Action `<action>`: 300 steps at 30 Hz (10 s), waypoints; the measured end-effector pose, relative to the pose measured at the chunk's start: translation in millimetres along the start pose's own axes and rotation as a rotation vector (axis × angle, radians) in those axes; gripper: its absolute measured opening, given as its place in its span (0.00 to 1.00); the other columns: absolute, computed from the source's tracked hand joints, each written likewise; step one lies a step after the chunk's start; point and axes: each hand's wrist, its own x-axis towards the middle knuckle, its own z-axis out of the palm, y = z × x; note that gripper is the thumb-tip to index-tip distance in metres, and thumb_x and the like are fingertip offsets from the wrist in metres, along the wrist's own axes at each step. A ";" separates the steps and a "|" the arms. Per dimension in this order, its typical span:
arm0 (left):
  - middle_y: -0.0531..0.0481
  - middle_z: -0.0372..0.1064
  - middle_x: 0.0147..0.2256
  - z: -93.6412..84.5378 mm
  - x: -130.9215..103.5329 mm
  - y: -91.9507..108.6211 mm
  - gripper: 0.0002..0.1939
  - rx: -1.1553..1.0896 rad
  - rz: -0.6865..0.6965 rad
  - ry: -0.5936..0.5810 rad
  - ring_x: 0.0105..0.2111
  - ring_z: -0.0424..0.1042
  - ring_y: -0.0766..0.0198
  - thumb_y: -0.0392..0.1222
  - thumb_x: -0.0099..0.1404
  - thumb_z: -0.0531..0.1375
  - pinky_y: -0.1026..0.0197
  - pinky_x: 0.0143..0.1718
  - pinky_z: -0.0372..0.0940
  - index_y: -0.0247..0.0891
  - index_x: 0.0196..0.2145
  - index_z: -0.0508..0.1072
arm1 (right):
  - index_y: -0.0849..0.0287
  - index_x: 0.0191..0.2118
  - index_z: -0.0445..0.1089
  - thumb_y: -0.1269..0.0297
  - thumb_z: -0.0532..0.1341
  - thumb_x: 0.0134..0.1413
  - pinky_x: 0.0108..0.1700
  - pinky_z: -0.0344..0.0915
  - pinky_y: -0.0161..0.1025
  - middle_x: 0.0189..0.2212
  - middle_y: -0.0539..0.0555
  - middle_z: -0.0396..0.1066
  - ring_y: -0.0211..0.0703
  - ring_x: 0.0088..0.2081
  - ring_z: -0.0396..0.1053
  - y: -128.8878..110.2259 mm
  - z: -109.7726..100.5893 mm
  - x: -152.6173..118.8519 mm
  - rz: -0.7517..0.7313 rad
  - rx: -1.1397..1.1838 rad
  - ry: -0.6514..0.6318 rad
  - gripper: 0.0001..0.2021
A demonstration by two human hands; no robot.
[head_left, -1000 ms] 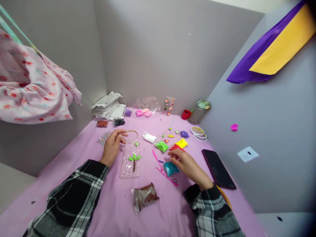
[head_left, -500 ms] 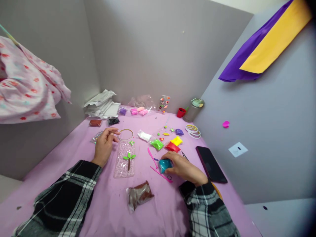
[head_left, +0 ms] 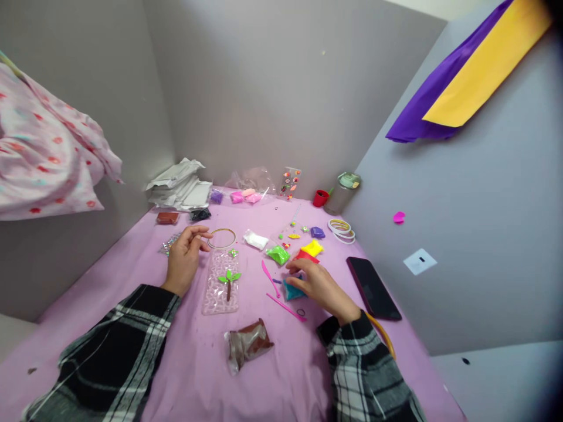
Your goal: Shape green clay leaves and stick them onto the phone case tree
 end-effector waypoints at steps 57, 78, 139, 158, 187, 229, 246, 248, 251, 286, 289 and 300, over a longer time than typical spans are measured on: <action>0.50 0.76 0.36 -0.9 0.4 -7.7 0.09 0.039 0.021 -0.011 0.26 0.69 0.66 0.38 0.65 0.54 0.62 0.31 0.66 0.40 0.41 0.72 | 0.57 0.38 0.70 0.69 0.58 0.64 0.38 0.64 0.38 0.34 0.53 0.74 0.43 0.34 0.70 -22.8 15.5 7.7 -0.126 -0.025 0.384 0.05; 0.50 0.76 0.36 -0.8 -0.7 -3.7 0.09 0.041 0.012 -0.019 0.26 0.69 0.66 0.39 0.64 0.54 0.62 0.31 0.67 0.40 0.40 0.72 | 0.57 0.37 0.70 0.69 0.58 0.64 0.41 0.66 0.39 0.35 0.54 0.75 0.45 0.36 0.72 -24.8 16.4 6.9 -0.141 -0.044 0.363 0.05; 0.51 0.75 0.35 -1.8 -0.8 -6.2 0.09 0.031 0.025 -0.009 0.25 0.68 0.67 0.36 0.65 0.54 0.62 0.31 0.65 0.39 0.40 0.72 | 0.57 0.39 0.73 0.72 0.56 0.61 0.42 0.65 0.39 0.36 0.54 0.76 0.44 0.37 0.72 -25.1 15.2 6.9 -0.163 0.051 0.439 0.08; 0.51 0.75 0.36 -0.2 -1.1 -0.1 0.08 0.029 0.016 -0.026 0.25 0.68 0.67 0.38 0.65 0.54 0.62 0.31 0.64 0.39 0.40 0.72 | 0.57 0.36 0.75 0.64 0.60 0.64 0.42 0.67 0.40 0.35 0.54 0.77 0.44 0.37 0.74 -4.3 3.9 9.8 -0.065 0.010 0.445 0.08; 0.48 0.75 0.37 32.3 -41.7 18.7 0.06 -0.018 0.152 -0.409 0.41 0.73 0.56 0.45 0.66 0.62 0.57 0.46 0.67 0.43 0.35 0.78 | 0.57 0.52 0.65 0.74 0.59 0.59 0.51 0.67 0.50 0.46 0.59 0.69 0.52 0.49 0.67 -54.3 55.6 27.5 -0.264 0.037 0.270 0.16; 0.48 0.76 0.37 35.4 -44.4 17.3 0.07 -0.049 0.073 -0.308 0.39 0.74 0.58 0.42 0.63 0.62 0.58 0.44 0.66 0.40 0.37 0.79 | 0.57 0.50 0.68 0.79 0.57 0.57 0.48 0.70 0.47 0.44 0.58 0.70 0.51 0.47 0.68 -61.4 62.4 24.7 -0.378 0.024 0.449 0.17; 0.49 0.71 0.37 32.3 -40.1 4.5 0.07 0.090 0.301 -0.385 0.41 0.71 0.57 0.39 0.65 0.64 0.56 0.45 0.64 0.41 0.42 0.78 | 0.58 0.49 0.67 0.80 0.56 0.56 0.47 0.69 0.46 0.43 0.58 0.70 0.50 0.46 0.68 -59.6 66.0 25.3 -0.385 0.038 0.467 0.16; 0.49 0.71 0.36 32.5 -39.5 2.4 0.06 0.126 0.327 -0.386 0.41 0.70 0.56 0.39 0.65 0.64 0.55 0.46 0.63 0.41 0.41 0.78 | 0.57 0.49 0.67 0.80 0.56 0.56 0.47 0.69 0.46 0.43 0.58 0.70 0.50 0.46 0.68 -58.7 66.7 25.6 -0.381 0.029 0.455 0.17; 0.49 0.72 0.35 31.8 -38.6 2.5 0.02 0.174 0.365 -0.399 0.40 0.70 0.56 0.38 0.66 0.63 0.54 0.45 0.63 0.41 0.37 0.77 | 0.57 0.48 0.68 0.81 0.55 0.56 0.47 0.69 0.47 0.43 0.58 0.70 0.51 0.46 0.68 -57.1 67.7 26.4 -0.375 0.015 0.425 0.17; 0.51 0.78 0.34 19.7 -27.9 9.1 0.06 0.274 0.471 -0.403 0.39 0.73 0.56 0.45 0.67 0.63 0.40 0.63 0.50 0.44 0.36 0.79 | 0.57 0.48 0.68 0.75 0.59 0.60 0.47 0.68 0.46 0.42 0.57 0.70 0.49 0.45 0.69 -59.2 59.3 23.9 -0.296 0.121 0.355 0.13; 0.52 0.76 0.34 18.9 -28.0 10.0 0.03 0.312 0.521 -0.408 0.39 0.72 0.57 0.42 0.67 0.63 0.41 0.64 0.49 0.44 0.36 0.78 | 0.58 0.49 0.68 0.76 0.59 0.59 0.48 0.68 0.47 0.43 0.58 0.70 0.50 0.46 0.69 -57.6 59.3 23.7 -0.313 0.105 0.348 0.13; 0.50 0.62 0.30 23.2 -31.9 16.5 0.13 0.414 0.548 -0.463 0.33 0.60 0.56 0.42 0.74 0.51 0.53 0.40 0.56 0.42 0.29 0.65 | 0.56 0.49 0.68 0.74 0.60 0.59 0.48 0.69 0.45 0.43 0.56 0.70 0.48 0.46 0.70 -61.4 59.8 23.1 -0.319 0.146 0.308 0.13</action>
